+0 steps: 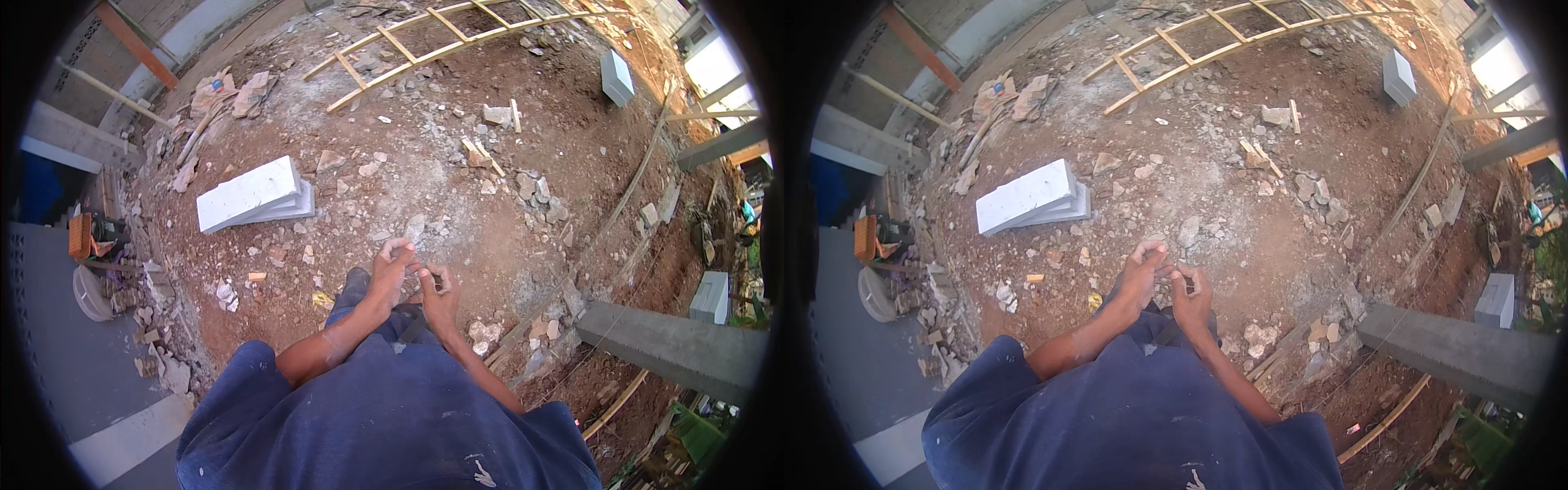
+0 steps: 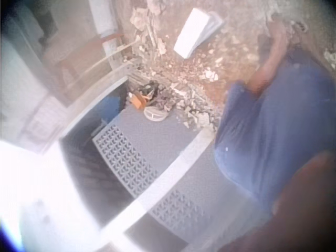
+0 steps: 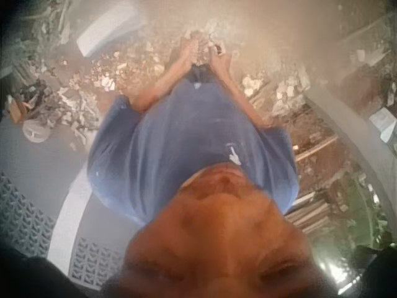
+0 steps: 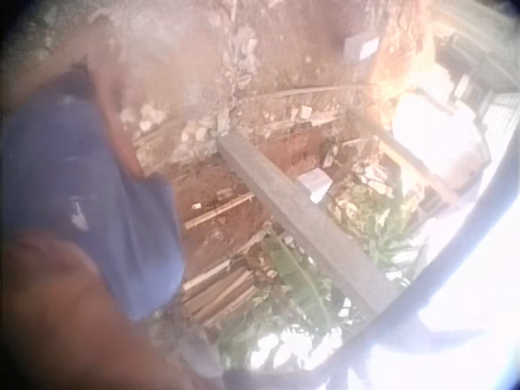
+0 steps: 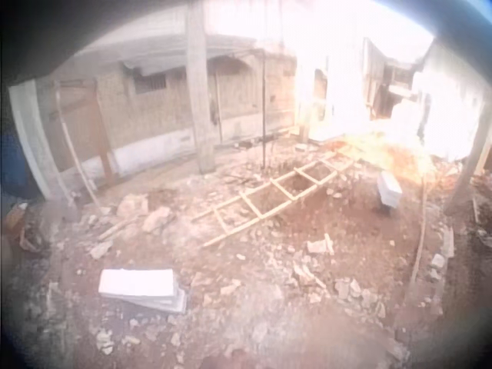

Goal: The person walks through a construction site and uses a pickaxe to break up the ground. The person repeatedly strikes the soil to loosen it, working in a small area near scattered debris and wooden frames.

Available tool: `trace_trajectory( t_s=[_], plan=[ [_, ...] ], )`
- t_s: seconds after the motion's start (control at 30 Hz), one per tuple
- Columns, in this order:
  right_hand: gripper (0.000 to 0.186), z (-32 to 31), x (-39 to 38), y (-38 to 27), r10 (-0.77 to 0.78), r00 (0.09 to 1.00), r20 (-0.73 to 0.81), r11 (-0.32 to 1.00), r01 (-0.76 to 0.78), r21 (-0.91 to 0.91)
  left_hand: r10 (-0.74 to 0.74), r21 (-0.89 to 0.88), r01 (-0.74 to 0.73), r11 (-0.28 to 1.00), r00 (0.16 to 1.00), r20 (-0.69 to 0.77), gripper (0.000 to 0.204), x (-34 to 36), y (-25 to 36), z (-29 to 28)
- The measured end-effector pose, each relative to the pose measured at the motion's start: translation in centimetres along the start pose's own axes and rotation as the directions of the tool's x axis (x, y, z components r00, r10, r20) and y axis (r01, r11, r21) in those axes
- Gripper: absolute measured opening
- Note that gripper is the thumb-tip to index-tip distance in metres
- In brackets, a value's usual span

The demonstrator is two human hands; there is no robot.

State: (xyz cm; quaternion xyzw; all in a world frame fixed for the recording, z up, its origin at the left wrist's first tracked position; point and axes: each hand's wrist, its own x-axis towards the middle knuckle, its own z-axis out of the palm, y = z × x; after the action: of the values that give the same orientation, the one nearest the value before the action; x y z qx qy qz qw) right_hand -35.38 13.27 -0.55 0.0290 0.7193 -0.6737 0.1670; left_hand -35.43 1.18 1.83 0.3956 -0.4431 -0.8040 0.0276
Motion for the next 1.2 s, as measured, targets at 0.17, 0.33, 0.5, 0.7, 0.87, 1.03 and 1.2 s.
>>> trace_trajectory(
  t_s=[0.17, 0.33, 0.5, 0.7, 0.87, 1.03, 1.2],
  plan=[
    [0.029, -2.0, 1.9, -0.5, 0.051, 0.995, 0.089, 0.999, -0.05, -0.016, 0.039, -0.187, -0.071, 0.98, 0.985, -0.167, 0.018, -0.4, -0.7, 2.3],
    [0.069, -5.1, 6.9, -2.9, 0.068, 0.826, 0.559, 0.904, 0.186, -0.385, -0.013, -0.423, -0.04, 0.905, 0.992, -0.122, 0.017, 2.1, -0.8, 2.7],
    [0.078, -7.0, 10.8, -3.4, 0.282, 0.677, 0.68, 0.927, -0.009, -0.375, -0.158, -0.488, 0.211, 0.847, 0.976, 0.148, 0.016, 6.9, -1.5, 4.8],
    [0.03, -2.7, 14.6, -4.1, 0.362, 0.858, 0.365, 0.911, -0.244, -0.331, -0.119, -0.333, 0.21, 0.919, 0.955, 0.273, 0.018, 13.5, 3.3, 8.4],
    [0.022, 1.7, 20.3, -6.1, 0.232, 0.925, 0.301, 0.868, -0.057, -0.494, 0.258, -0.237, -0.188, 0.953, 0.916, 0.308, 0.035, 17.6, 9.4, 7.8],
    [0.029, 5.6, 25.1, -8.2, 0.077, 0.97, 0.229, 0.739, 0.099, -0.666, 0.325, -0.062, -0.319, 0.946, 0.93, 0.17, 0.06, 20.0, 13.3, 7.7],
    [0.03, 6.1, 28.6, -5.8, -0.077, 0.988, 0.131, 0.612, 0.151, -0.776, 0.248, -0.101, -0.24, 0.965, 0.966, 0.071, 0.079, 22.3, 13.0, 7.8]
  ],
)
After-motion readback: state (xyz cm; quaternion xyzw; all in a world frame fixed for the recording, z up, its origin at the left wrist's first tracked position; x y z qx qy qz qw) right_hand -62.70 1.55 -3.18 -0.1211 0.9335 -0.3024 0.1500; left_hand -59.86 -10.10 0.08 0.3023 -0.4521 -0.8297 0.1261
